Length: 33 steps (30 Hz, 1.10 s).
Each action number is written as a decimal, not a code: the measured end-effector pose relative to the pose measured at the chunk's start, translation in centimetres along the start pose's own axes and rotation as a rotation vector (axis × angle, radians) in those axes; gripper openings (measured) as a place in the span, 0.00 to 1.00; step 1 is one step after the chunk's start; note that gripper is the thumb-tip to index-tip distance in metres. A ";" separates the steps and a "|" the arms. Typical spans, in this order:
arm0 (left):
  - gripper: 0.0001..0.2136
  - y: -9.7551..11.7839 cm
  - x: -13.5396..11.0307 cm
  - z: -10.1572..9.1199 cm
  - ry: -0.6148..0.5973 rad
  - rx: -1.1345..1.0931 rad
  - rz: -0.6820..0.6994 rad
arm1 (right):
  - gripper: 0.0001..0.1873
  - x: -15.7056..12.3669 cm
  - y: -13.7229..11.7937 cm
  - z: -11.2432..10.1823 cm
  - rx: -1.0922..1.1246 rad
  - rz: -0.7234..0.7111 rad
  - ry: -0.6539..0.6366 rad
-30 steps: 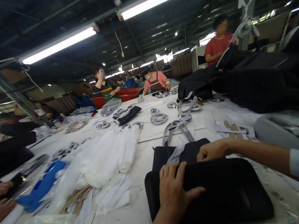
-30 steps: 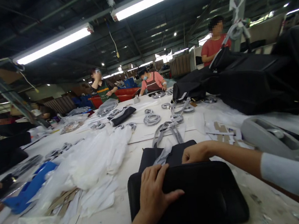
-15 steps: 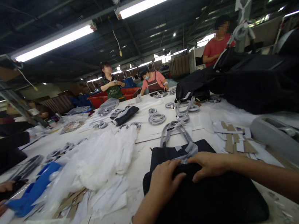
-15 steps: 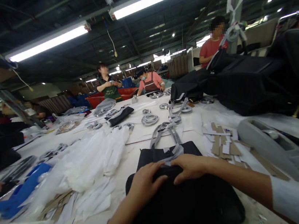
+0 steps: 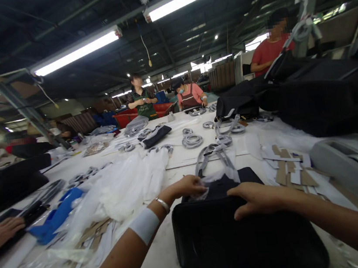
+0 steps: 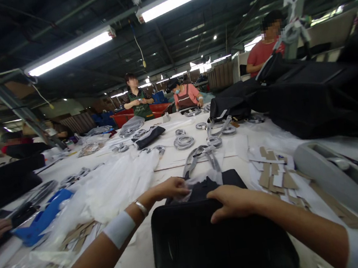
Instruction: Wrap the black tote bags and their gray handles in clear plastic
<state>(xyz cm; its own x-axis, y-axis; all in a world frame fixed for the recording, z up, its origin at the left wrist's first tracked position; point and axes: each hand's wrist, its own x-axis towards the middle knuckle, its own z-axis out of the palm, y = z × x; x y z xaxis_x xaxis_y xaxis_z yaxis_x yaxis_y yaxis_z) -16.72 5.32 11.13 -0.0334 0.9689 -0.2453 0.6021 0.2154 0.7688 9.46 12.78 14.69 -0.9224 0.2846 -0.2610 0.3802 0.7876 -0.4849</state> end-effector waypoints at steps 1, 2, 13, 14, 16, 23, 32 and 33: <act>0.16 -1.0 -1.1 -0.6 0.081 -0.055 -0.029 | 0.33 0.0 0.0 0.0 -0.004 0.008 0.002; 0.18 -2.1 -2.4 -1.2 0.173 -0.103 -0.064 | 0.34 0.0 0.0 0.0 -0.008 0.011 0.002; 0.12 -10.7 -19.1 -1.4 0.715 0.041 -0.591 | 0.29 1.0 1.5 0.6 0.085 -0.062 -0.026; 0.12 -10.4 -20.0 -1.6 0.748 0.101 -0.605 | 0.27 1.0 1.5 0.6 0.100 -0.067 -0.036; 0.14 -9.1 -20.9 -1.6 0.836 0.216 -0.590 | 0.27 1.1 1.4 0.5 0.109 -0.060 -0.032; 0.27 -4.3 -15.7 4.4 0.564 -0.161 0.155 | 0.28 1.2 1.9 0.9 0.126 0.004 0.020; 0.34 -5.8 -13.5 5.8 0.473 -0.309 0.219 | 0.22 1.0 1.3 1.0 0.187 -0.010 0.017; 0.32 -5.7 -13.5 5.8 0.481 -0.295 0.235 | 0.23 1.0 1.3 0.9 0.181 -0.016 0.014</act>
<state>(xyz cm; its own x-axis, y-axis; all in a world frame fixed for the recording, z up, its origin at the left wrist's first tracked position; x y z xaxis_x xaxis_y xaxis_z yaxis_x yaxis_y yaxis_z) -15.10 -9.72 6.64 -0.3247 0.9262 0.1917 0.3929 -0.0523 0.9181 9.08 13.55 13.03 -0.9287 0.2816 -0.2412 0.3705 0.6814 -0.6312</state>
